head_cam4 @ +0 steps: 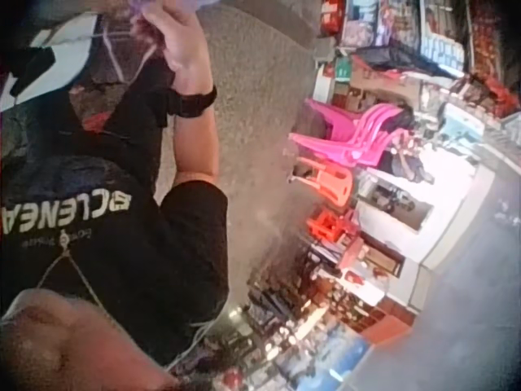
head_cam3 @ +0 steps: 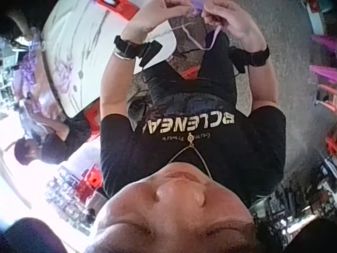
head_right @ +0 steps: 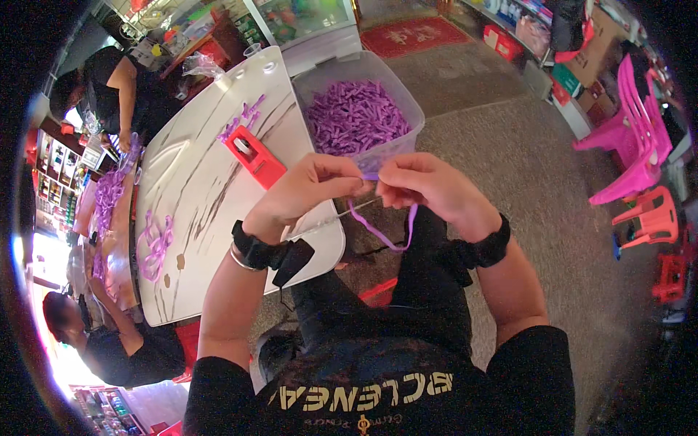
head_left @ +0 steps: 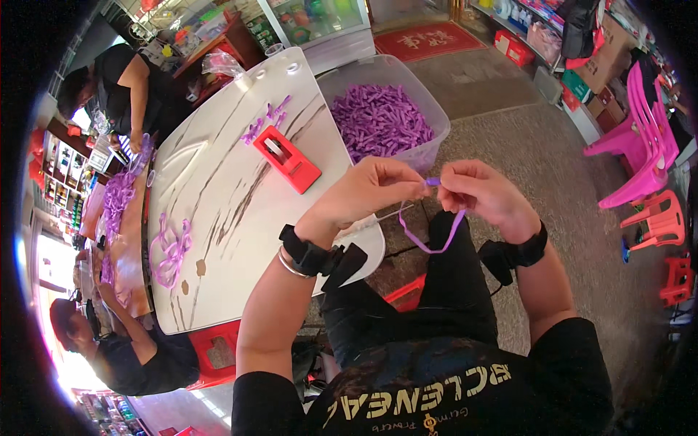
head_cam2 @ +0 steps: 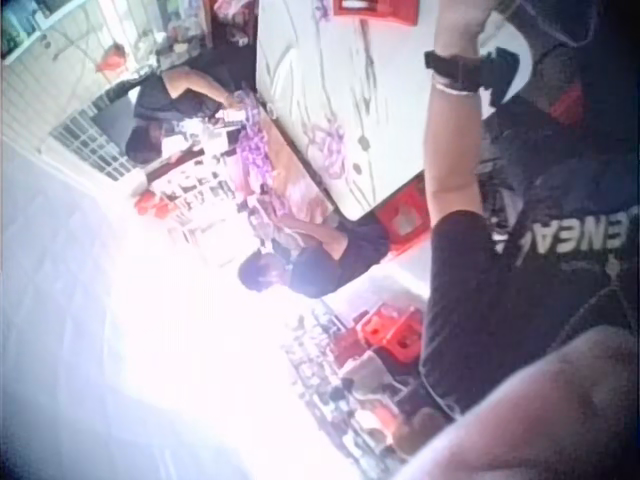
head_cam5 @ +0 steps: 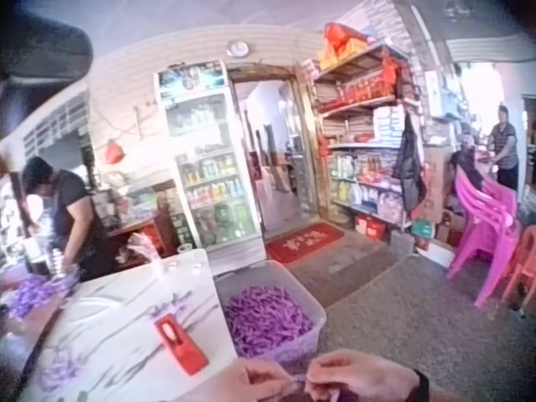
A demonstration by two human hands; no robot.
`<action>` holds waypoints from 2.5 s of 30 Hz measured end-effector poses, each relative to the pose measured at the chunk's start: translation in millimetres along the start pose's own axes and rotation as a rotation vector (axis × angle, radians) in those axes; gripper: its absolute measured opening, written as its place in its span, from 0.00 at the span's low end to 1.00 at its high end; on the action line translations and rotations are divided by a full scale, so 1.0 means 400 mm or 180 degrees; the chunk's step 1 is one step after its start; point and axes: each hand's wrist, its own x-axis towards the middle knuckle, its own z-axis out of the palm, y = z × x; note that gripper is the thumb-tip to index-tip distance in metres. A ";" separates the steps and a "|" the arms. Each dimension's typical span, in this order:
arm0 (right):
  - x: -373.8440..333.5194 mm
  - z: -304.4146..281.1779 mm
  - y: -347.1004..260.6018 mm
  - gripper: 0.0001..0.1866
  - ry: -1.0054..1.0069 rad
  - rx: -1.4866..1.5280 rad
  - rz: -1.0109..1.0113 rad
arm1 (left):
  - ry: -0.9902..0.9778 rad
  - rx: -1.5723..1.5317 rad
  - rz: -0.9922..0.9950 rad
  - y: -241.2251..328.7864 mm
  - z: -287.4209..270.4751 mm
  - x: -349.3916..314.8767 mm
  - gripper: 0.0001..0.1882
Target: Wrapping purple ribbons around thin sticks and securing them with tape to create decorative items.
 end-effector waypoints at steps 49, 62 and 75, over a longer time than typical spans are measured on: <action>-0.241 0.103 0.378 0.05 0.0485 -0.3123 -0.0950 | 0.1798 0.2965 -0.0569 -0.271 -0.108 0.039 0.14; -0.377 0.174 0.354 0.09 0.0682 -0.1804 0.0730 | 0.1624 0.2748 -0.0837 -0.287 -0.122 0.043 0.14; -0.380 0.215 0.301 0.07 0.0612 -0.1822 0.0118 | 0.1727 0.2868 -0.0482 -0.314 -0.129 0.042 0.14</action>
